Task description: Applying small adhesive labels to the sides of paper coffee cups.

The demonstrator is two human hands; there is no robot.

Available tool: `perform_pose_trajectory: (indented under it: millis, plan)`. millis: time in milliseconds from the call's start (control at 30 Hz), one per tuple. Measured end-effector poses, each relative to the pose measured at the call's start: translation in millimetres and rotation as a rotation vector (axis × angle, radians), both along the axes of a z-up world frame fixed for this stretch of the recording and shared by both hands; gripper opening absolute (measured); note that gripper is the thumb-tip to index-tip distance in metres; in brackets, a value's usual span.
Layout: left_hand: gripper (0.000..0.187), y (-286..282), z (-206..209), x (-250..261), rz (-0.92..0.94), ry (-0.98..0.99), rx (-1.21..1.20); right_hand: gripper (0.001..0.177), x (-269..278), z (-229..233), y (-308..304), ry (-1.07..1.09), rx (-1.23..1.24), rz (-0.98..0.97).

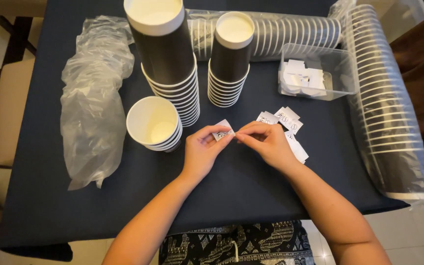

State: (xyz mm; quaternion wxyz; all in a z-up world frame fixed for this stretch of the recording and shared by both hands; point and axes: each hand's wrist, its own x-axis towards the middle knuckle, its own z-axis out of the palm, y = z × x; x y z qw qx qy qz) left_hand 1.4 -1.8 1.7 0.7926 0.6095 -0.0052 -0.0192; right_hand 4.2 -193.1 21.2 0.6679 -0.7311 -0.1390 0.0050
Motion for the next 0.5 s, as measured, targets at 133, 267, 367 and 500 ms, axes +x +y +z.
perform_pose_trajectory:
  millis: [133,267,367,500]
  plan:
    - [0.025,1.6,8.2,-2.0,-0.009,0.018,0.0,0.007,1.2,-0.3,-1.4,-0.009,-0.013,0.01]
    - [0.026,1.4,8.3,-2.4,-0.006,0.03,0.007,0.008,0.8,0.0,-1.4,0.0,-0.019,0.012]
    - [0.025,-0.5,6.9,-2.5,-0.001,0.027,0.01,0.008,0.2,-1.1,-1.9,-0.011,-0.027,0.01]
    - [0.023,-1.2,-0.3,-1.4,0.019,0.01,0.017,0.008,0.4,-1.0,-3.0,-0.026,-0.024,0.011]
